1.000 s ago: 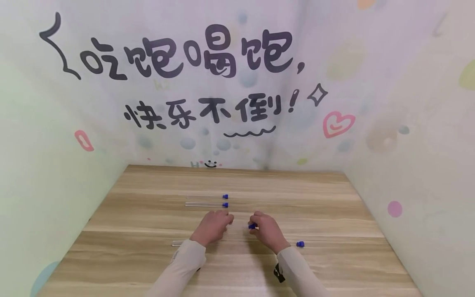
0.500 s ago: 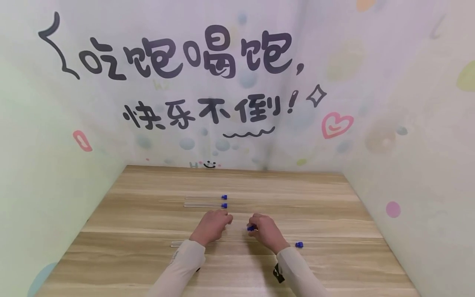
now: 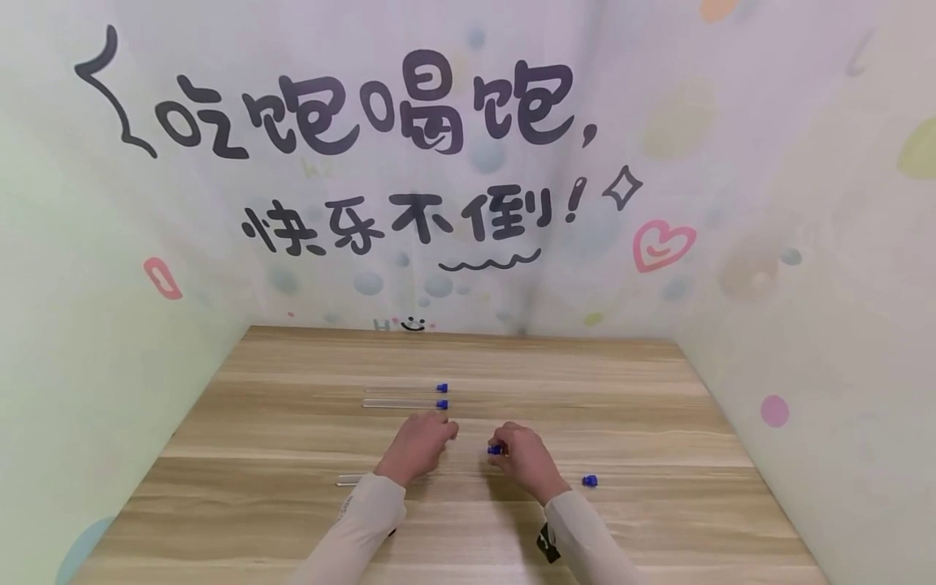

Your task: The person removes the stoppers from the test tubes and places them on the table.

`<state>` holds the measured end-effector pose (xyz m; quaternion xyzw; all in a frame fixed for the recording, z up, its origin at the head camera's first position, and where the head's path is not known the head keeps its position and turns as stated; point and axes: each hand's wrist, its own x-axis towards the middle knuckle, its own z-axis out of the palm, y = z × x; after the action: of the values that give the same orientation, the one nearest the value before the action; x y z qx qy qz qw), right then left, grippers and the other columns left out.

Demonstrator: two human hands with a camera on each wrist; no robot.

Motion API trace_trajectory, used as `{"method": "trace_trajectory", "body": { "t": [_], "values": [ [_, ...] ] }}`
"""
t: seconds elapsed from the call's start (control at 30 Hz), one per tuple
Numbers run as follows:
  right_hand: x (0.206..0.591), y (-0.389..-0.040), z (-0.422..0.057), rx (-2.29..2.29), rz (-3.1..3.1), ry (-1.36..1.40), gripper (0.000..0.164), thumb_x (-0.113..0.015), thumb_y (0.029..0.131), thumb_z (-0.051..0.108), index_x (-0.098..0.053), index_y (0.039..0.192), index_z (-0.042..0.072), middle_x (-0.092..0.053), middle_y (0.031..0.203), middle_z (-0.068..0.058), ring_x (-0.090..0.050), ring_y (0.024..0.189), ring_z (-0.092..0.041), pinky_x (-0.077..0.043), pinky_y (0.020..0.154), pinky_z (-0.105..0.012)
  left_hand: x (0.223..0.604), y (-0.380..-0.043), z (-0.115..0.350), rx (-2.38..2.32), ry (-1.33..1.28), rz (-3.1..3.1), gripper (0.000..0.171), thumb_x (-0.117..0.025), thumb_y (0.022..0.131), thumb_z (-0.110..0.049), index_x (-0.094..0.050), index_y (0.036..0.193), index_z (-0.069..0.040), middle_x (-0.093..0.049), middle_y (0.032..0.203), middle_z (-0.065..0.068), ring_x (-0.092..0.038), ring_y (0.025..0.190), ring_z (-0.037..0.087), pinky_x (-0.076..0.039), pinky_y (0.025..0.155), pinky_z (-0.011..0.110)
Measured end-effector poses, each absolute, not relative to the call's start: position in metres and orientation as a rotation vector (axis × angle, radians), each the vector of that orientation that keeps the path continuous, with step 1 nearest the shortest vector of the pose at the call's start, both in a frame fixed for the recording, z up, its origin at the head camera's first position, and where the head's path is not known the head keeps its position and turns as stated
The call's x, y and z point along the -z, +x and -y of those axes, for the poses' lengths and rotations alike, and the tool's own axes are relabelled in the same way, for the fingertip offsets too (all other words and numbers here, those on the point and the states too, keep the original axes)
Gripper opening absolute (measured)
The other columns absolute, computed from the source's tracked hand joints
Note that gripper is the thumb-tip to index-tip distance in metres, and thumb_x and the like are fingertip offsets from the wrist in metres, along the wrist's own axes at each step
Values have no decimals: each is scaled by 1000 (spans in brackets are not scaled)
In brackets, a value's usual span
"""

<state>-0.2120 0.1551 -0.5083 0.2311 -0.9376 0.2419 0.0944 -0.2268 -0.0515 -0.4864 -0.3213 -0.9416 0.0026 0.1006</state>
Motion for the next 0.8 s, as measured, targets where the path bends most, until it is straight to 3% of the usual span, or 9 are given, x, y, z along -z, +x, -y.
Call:
{"method": "trace_trajectory", "body": {
  "t": [0.8],
  "values": [
    [512, -212, -159, -742, 2804, 479, 16, -80, 74, 10, -68, 83, 5, -63, 78, -2, -59, 69, -10, -50, 62, -21, 490, -222, 42, 12, -923, 2758, 10, -73, 81, -9, -65, 85, -14, -61, 82, 0, -57, 76, 15, -49, 58, 29]
  ]
}}
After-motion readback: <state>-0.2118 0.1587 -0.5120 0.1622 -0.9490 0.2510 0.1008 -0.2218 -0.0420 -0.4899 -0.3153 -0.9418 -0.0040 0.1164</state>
